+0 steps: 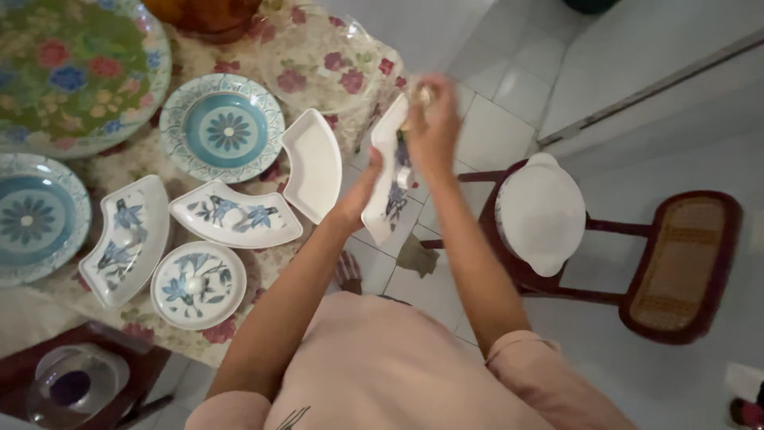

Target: The person wipes several ceramic dishes with a cloth on a table, including small square plates, a large oval platter, and a round bowl. After wiping, the person arranges the dishes on the table and tears off a sheet of paper towel.

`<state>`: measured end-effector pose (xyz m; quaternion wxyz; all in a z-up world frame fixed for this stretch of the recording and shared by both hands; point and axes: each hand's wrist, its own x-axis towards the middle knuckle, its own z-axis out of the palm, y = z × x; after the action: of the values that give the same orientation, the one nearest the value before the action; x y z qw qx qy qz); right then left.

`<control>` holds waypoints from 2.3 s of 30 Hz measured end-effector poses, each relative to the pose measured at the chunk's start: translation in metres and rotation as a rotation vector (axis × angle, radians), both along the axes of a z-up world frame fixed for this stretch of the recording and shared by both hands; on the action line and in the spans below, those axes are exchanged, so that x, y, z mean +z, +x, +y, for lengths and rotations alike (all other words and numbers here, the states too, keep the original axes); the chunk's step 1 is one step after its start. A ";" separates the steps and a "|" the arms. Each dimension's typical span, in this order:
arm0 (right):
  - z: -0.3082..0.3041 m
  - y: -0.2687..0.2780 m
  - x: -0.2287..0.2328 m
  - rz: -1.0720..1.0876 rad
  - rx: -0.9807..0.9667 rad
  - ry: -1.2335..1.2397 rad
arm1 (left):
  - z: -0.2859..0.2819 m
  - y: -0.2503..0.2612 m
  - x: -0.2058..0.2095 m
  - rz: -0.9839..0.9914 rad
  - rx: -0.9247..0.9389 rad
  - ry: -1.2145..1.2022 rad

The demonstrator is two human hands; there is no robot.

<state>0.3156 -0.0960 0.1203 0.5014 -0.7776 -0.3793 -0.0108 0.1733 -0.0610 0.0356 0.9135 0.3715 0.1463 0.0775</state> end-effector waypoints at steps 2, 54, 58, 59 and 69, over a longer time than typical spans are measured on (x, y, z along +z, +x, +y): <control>-0.005 -0.020 -0.006 0.164 0.012 -0.102 | -0.002 0.006 -0.006 0.080 -0.025 -0.012; -0.012 -0.017 0.045 0.165 0.314 -0.135 | 0.043 -0.010 0.083 -0.133 0.138 -0.101; -0.026 -0.052 0.034 -0.031 0.228 -0.052 | 0.052 0.002 0.074 -0.204 0.339 -0.227; -0.033 -0.062 0.029 -0.042 0.187 -0.033 | 0.052 0.001 0.072 -0.177 0.376 -0.258; -0.063 -0.065 0.026 -0.053 0.053 -0.247 | 0.050 0.020 0.055 -0.028 0.216 -0.211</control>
<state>0.2507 -0.1589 0.1466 0.3919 -0.8225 -0.4111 0.0286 0.1936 -0.0112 0.0909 0.9358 0.2546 0.1800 0.1645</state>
